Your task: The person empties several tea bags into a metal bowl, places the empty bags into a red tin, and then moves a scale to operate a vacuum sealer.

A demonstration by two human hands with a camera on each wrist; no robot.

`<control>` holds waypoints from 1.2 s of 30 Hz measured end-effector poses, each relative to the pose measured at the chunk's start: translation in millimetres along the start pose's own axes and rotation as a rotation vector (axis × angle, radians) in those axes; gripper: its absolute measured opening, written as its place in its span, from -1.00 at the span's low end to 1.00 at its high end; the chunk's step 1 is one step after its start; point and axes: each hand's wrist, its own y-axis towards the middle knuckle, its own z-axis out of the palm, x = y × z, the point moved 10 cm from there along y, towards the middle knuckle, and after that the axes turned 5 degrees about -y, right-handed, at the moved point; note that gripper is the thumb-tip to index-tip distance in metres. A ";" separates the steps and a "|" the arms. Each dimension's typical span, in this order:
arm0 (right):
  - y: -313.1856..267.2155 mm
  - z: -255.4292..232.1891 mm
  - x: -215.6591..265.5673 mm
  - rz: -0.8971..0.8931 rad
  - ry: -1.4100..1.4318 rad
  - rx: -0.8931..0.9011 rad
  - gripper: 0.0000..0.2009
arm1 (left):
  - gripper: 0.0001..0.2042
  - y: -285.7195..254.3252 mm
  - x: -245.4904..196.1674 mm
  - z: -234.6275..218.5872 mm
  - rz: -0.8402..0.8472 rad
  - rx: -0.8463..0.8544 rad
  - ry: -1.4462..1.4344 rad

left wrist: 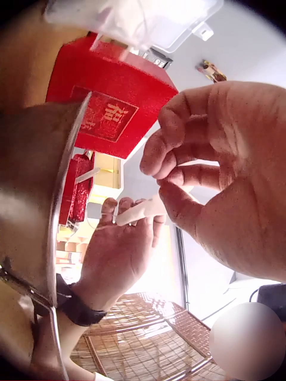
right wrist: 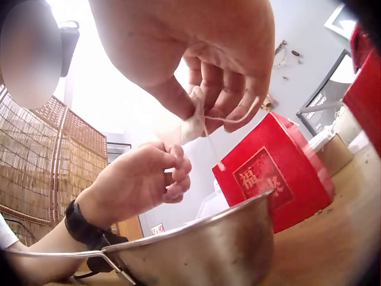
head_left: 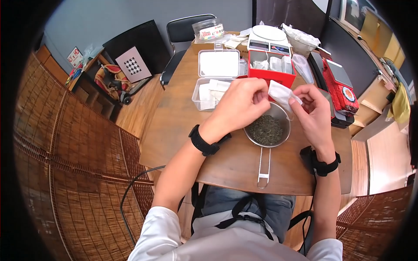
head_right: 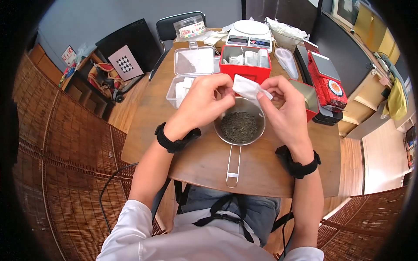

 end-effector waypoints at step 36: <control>-0.7 -7.9 28.8 -0.186 -0.104 -0.083 -0.93 | -0.80 0.8 30.4 -97.8 -0.041 -0.255 0.483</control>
